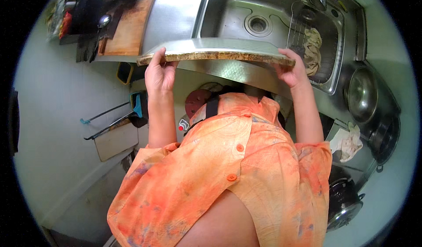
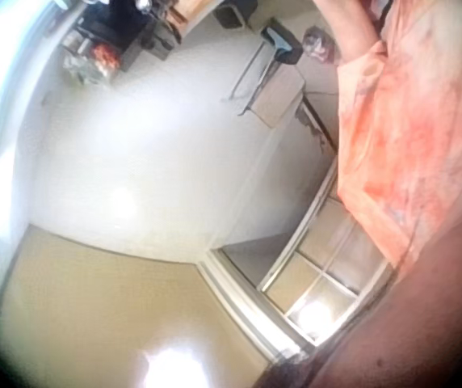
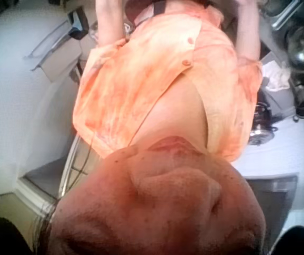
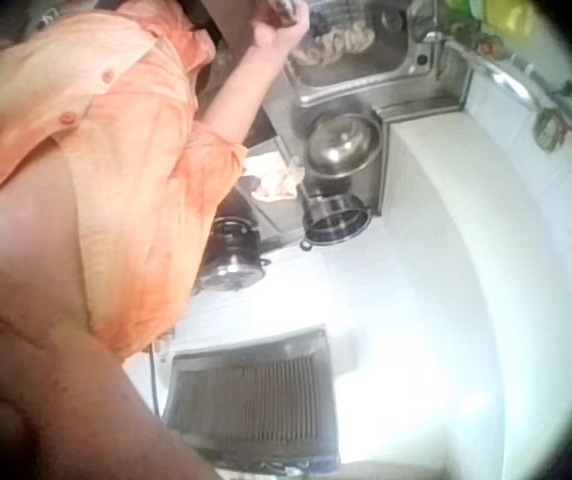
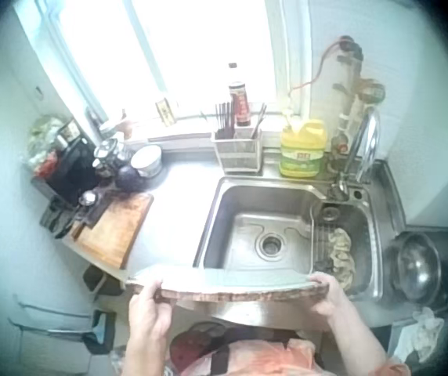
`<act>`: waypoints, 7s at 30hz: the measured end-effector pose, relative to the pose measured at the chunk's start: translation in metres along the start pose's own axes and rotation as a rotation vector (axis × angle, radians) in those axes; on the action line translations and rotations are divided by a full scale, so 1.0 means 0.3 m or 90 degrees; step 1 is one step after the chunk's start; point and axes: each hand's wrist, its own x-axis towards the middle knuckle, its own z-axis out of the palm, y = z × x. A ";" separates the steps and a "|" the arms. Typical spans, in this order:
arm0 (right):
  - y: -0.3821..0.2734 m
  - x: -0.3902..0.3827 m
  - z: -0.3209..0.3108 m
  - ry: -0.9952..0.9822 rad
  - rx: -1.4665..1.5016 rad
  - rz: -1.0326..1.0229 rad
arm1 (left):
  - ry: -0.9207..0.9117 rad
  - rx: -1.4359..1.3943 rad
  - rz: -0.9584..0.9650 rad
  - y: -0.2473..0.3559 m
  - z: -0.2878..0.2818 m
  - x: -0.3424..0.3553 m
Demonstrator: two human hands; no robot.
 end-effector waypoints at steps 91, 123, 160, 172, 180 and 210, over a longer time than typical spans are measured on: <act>0.156 -0.193 -0.268 0.364 -0.405 -0.410 | -0.371 0.792 0.478 -0.355 0.092 0.215; 0.498 -0.234 -0.250 -0.056 -0.985 -0.118 | 0.415 0.686 0.061 -0.674 -1.392 -0.875; 0.915 0.056 -0.216 -0.674 -1.582 0.042 | 0.863 0.245 -0.266 -1.370 -1.494 -1.768; 1.151 -0.050 -0.263 -0.658 -1.702 -0.040 | 0.826 0.160 -0.090 -1.252 -1.785 -1.713; 1.822 -0.288 -0.398 -0.775 -1.639 0.098 | 0.895 0.238 -0.039 -1.291 -2.098 -1.896; 3.433 1.007 -1.546 -0.040 -1.855 -0.196 | 1.077 -0.249 -0.315 -1.673 -2.366 -1.571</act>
